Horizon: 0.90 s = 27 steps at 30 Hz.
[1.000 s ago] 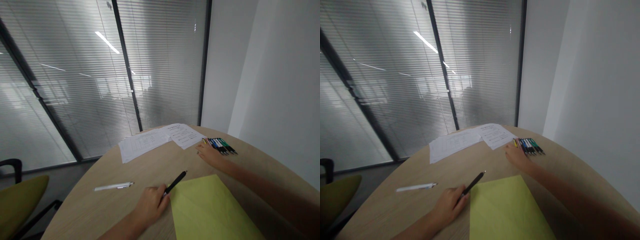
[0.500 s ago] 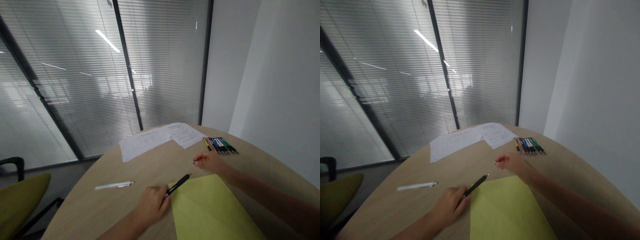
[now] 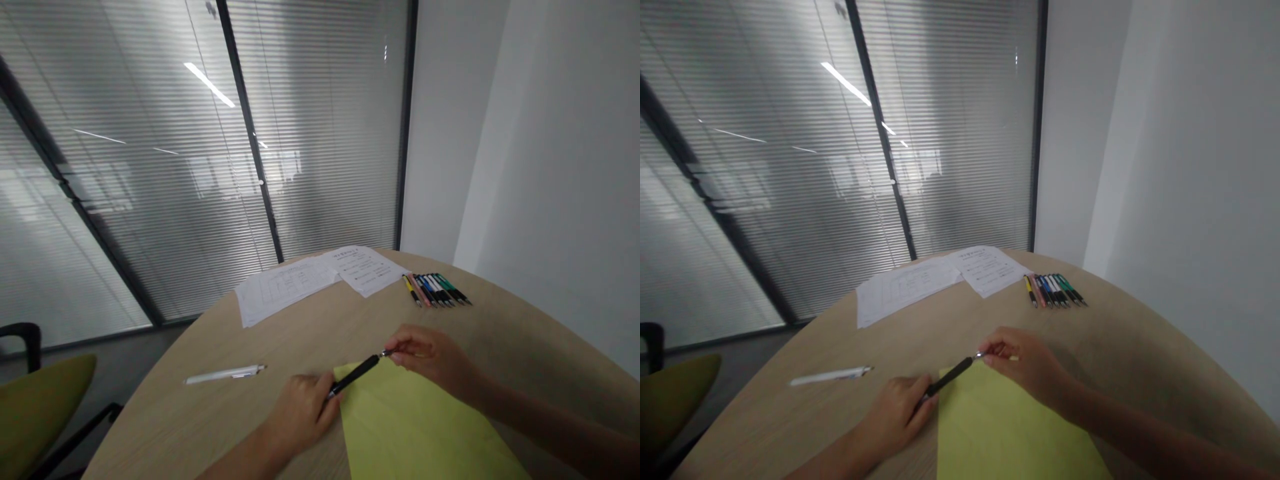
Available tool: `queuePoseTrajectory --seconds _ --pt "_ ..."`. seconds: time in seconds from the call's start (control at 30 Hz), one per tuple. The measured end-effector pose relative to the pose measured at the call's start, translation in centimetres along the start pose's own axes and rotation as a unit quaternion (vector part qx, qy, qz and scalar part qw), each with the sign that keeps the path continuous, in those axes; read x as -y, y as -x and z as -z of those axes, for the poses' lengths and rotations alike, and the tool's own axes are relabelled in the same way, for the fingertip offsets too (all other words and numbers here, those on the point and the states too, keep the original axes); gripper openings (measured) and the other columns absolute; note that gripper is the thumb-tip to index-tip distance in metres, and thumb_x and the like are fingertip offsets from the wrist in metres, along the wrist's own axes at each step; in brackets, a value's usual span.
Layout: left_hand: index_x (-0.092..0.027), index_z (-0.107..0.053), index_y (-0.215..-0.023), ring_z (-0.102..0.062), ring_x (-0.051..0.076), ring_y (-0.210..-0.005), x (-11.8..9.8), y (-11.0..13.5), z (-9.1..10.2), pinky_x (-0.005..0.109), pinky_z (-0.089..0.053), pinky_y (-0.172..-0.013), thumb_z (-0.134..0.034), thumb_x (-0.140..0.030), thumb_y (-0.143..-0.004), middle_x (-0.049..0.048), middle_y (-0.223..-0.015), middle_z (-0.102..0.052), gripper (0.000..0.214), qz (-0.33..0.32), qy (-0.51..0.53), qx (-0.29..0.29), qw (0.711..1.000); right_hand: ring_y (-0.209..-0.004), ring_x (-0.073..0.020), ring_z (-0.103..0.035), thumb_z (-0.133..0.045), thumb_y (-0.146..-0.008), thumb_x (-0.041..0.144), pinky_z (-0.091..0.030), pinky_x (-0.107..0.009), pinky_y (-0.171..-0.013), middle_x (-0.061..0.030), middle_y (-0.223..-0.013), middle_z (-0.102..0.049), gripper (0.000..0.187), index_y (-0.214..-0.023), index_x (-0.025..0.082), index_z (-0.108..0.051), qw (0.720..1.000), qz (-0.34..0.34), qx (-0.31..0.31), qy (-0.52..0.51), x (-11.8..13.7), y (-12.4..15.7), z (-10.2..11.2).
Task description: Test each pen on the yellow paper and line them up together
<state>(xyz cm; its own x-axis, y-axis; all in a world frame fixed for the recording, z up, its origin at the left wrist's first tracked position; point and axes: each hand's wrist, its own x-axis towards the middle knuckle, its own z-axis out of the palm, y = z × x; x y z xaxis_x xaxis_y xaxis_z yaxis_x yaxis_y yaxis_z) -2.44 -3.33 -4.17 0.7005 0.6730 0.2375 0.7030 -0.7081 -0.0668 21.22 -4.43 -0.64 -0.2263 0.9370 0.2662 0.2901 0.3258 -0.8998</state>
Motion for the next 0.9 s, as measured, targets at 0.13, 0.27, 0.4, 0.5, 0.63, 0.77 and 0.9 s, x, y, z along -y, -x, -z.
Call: queuePoseTrajectory --seconds 0.13,0.27,0.4,0.5,0.63,0.77,0.9 --pt "-0.019 -0.047 -0.074 -0.057 0.016 -0.051 0.05 -0.05 0.02 0.023 -0.039 -0.048 -0.036 -0.024 -0.080 0.0019 -0.057 -0.061 0.013 -0.006 -0.002 0.002 1.000 -0.068 -0.0133 -0.059 -0.055 -0.070 0.023 -0.046 -0.024 -0.063 -0.0026 -0.072 -0.062 0.009 -0.074 0.019 -0.062 0.996 0.041 0.012 0.079 -0.05 0.24 -0.08" --pt "-0.018 -0.047 -0.075 -0.057 0.015 -0.050 0.01 -0.08 -0.02 0.022 -0.039 -0.047 -0.037 -0.025 -0.080 0.0013 -0.057 -0.060 0.013 -0.022 -0.006 -0.009 1.000 -0.068 -0.0122 -0.058 -0.052 -0.073 0.021 -0.045 -0.022 -0.061 -0.0031 -0.074 -0.062 0.010 -0.077 0.018 -0.061 0.989 0.078 0.013 0.127 -0.01 0.30 -0.01" --pt "-0.018 -0.048 -0.073 -0.058 0.016 -0.049 -0.04 -0.06 -0.17 0.023 -0.038 -0.046 -0.037 -0.025 -0.079 0.0012 -0.056 -0.061 0.014 -0.029 -0.016 -0.023 0.999 -0.061 -0.0105 -0.055 -0.049 -0.074 0.017 -0.044 -0.021 -0.058 -0.0030 -0.068 -0.061 0.011 -0.075 0.016 -0.061 0.970 0.142 0.011 0.195 0.26 0.37 0.24" --pt "-0.018 -0.047 -0.072 -0.058 0.017 -0.048 -0.05 -0.08 -0.18 0.024 -0.038 -0.045 -0.037 -0.025 -0.080 0.0014 -0.056 -0.061 0.014 -0.031 -0.016 -0.028 0.999 -0.058 -0.0100 -0.053 -0.048 -0.076 0.017 -0.043 -0.021 -0.057 -0.0025 -0.065 -0.060 0.012 -0.075 0.016 -0.060 0.956 0.172 0.000 0.237 0.43 0.41 0.43" --pt "-0.018 -0.047 -0.073 -0.058 0.016 -0.048 0.01 -0.16 -0.12 0.023 -0.038 -0.045 -0.035 -0.024 -0.080 0.0010 -0.056 -0.061 0.014 -0.035 -0.004 -0.032 0.999 -0.058 -0.0100 -0.052 -0.048 -0.076 0.016 -0.042 -0.021 -0.056 -0.0027 -0.065 -0.059 0.012 -0.075 0.016 -0.060 0.949 0.184 -0.004 0.254 0.42 0.43 0.51" --pt "-0.018 -0.047 -0.075 -0.057 0.015 -0.048 0.10 -0.23 -0.17 0.022 -0.038 -0.045 -0.037 -0.024 -0.079 0.0006 -0.056 -0.060 0.012 -0.036 -0.004 -0.033 0.999 -0.058 -0.0099 -0.052 -0.047 -0.077 0.016 -0.042 -0.021 -0.056 -0.0025 -0.064 -0.059 0.013 -0.074 0.016 -0.060 0.947 0.188 0.000 0.262 0.29 0.48 0.40" --pt "-0.018 -0.047 -0.073 -0.057 0.015 -0.049 0.08 -0.22 -0.24 0.022 -0.039 -0.046 -0.038 -0.025 -0.079 0.0007 -0.055 -0.060 0.012 -0.032 -0.017 -0.030 0.999 -0.060 -0.0104 -0.053 -0.047 -0.077 0.016 -0.041 -0.021 -0.057 -0.0024 -0.066 -0.059 0.013 -0.075 0.016 -0.059 0.946 0.178 0.000 0.272 0.15 0.46 0.35"
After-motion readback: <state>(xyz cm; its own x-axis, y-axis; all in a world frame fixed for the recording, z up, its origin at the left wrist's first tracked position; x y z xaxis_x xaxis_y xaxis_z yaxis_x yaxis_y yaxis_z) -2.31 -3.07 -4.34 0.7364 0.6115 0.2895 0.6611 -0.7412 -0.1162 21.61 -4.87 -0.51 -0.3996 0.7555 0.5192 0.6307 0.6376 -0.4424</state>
